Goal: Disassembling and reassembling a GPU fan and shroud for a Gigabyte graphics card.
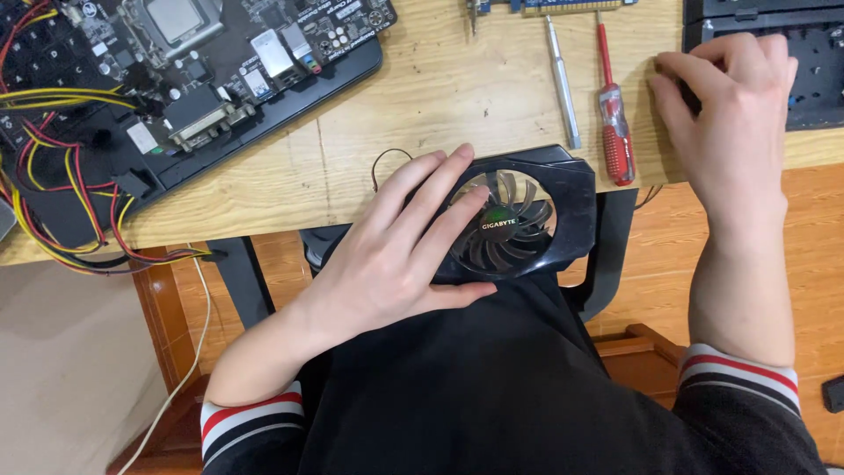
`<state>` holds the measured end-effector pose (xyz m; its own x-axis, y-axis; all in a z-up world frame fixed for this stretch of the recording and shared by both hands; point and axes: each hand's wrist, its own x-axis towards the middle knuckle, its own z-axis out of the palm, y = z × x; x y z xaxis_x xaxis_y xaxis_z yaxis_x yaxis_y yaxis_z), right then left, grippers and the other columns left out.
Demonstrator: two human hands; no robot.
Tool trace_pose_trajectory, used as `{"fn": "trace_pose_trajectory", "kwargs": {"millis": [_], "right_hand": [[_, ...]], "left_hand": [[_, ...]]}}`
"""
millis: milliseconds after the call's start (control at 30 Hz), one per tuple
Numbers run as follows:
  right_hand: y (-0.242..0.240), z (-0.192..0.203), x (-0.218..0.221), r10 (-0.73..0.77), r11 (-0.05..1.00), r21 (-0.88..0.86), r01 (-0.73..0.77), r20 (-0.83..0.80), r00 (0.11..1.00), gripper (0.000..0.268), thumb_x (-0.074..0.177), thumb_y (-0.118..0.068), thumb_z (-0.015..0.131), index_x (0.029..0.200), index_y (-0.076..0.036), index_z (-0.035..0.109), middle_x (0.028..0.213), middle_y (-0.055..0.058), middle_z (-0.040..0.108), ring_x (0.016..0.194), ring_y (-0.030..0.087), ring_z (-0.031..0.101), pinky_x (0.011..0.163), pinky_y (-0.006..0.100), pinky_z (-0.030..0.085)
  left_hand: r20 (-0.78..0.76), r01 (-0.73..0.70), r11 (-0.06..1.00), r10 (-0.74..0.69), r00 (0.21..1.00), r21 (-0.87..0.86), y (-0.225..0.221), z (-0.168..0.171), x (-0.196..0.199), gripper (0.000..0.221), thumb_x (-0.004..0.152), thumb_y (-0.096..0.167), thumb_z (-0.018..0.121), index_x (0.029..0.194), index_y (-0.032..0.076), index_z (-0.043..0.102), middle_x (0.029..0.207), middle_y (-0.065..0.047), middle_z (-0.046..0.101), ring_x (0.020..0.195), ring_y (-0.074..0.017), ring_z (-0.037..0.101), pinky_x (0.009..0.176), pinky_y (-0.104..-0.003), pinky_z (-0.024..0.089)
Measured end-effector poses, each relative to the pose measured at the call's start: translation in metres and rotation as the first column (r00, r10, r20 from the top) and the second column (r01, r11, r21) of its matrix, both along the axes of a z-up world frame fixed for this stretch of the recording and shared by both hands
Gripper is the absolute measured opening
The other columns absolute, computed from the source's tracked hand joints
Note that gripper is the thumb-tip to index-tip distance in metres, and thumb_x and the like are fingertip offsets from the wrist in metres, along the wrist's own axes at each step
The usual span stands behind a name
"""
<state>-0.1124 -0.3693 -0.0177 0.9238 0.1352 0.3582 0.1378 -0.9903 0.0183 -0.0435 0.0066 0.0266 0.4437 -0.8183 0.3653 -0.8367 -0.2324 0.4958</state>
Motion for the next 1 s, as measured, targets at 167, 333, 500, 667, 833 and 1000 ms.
{"fn": "trace_pose_trajectory", "kwargs": {"millis": [167, 333, 500, 667, 833, 1000], "right_hand": [[-0.010, -0.015, 0.003, -0.022, 0.997, -0.075, 0.020, -0.027, 0.999, 0.013, 0.100, -0.006, 0.071, 0.113, -0.008, 0.072, 0.105, 0.000, 0.058, 0.108, 0.019, 0.050, 0.101, 0.033, 0.037], [-0.008, -0.001, -0.004, -0.022, 0.999, -0.031, 0.021, -0.036, 0.999, 0.010, 0.101, -0.002, 0.070, 0.111, -0.006, 0.071, 0.107, 0.002, 0.060, 0.105, 0.019, 0.052, 0.099, 0.033, 0.041], [0.014, 0.034, -0.018, 0.024, 0.832, 0.548, 0.085, -0.187, 0.982, 0.014, 0.108, 0.006, 0.064, 0.121, 0.003, 0.068, 0.116, 0.009, 0.064, 0.101, 0.015, 0.061, 0.090, 0.024, 0.049], [0.056, 0.063, 0.005, 0.107, 0.704, 0.703, 0.100, -0.245, 0.964, 0.012, 0.106, 0.013, 0.071, 0.115, 0.005, 0.069, 0.112, 0.012, 0.069, 0.096, 0.013, 0.066, 0.087, 0.021, 0.054], [0.082, 0.066, 0.027, 0.108, 0.814, 0.578, 0.049, -0.234, 0.966, 0.014, 0.097, 0.019, 0.074, 0.108, 0.010, 0.072, 0.105, 0.017, 0.072, 0.086, 0.018, 0.066, 0.070, 0.025, 0.048], [0.074, 0.047, 0.021, 0.179, 0.736, 0.677, -0.004, -0.190, 0.965, 0.014, 0.102, 0.015, 0.072, 0.113, 0.008, 0.071, 0.109, 0.011, 0.070, 0.099, 0.010, 0.069, 0.078, 0.018, 0.052]], "left_hand": [[-0.006, -0.016, 1.000, 0.016, 1.000, 0.018, 0.004, 0.001, 0.003, 0.092, 0.080, 0.059, 0.089, 0.135, -0.008, 0.059, 0.155, -0.027, 0.042, 0.142, -0.0411, 0.046, 0.120, -0.050, 0.046], [-0.009, -0.013, 1.000, 0.013, 1.000, 0.028, 0.003, -0.001, 0.006, 0.092, 0.080, 0.060, 0.088, 0.134, -0.009, 0.059, 0.155, -0.027, 0.042, 0.141, -0.0411, 0.046, 0.121, -0.050, 0.045], [-0.034, -0.009, 1.000, 0.010, 0.999, 0.019, 0.000, -0.005, 0.005, 0.102, 0.079, 0.060, 0.088, 0.146, -0.008, 0.051, 0.156, -0.026, 0.042, 0.142, -0.0407, 0.046, 0.121, -0.050, 0.046], [-0.001, -0.048, 0.999, 0.048, 0.999, 0.024, -0.004, -0.027, 0.012, 0.107, 0.080, 0.065, 0.088, 0.150, -0.003, 0.043, 0.153, -0.027, 0.041, 0.139, -0.0426, 0.045, 0.117, -0.054, 0.044], [-0.058, -0.096, 0.995, 0.098, 0.993, 0.038, 0.003, -0.029, 0.019, 0.107, 0.082, 0.056, 0.090, 0.159, 0.004, 0.036, 0.156, -0.023, 0.042, 0.142, -0.0399, 0.045, 0.121, -0.052, 0.046], [-0.078, -0.104, 0.993, 0.108, 0.991, 0.057, 0.003, -0.037, 0.022, 0.110, 0.080, 0.056, 0.091, 0.159, 0.006, 0.034, 0.156, -0.022, 0.041, 0.142, -0.0405, 0.044, 0.119, -0.054, 0.045]]}}
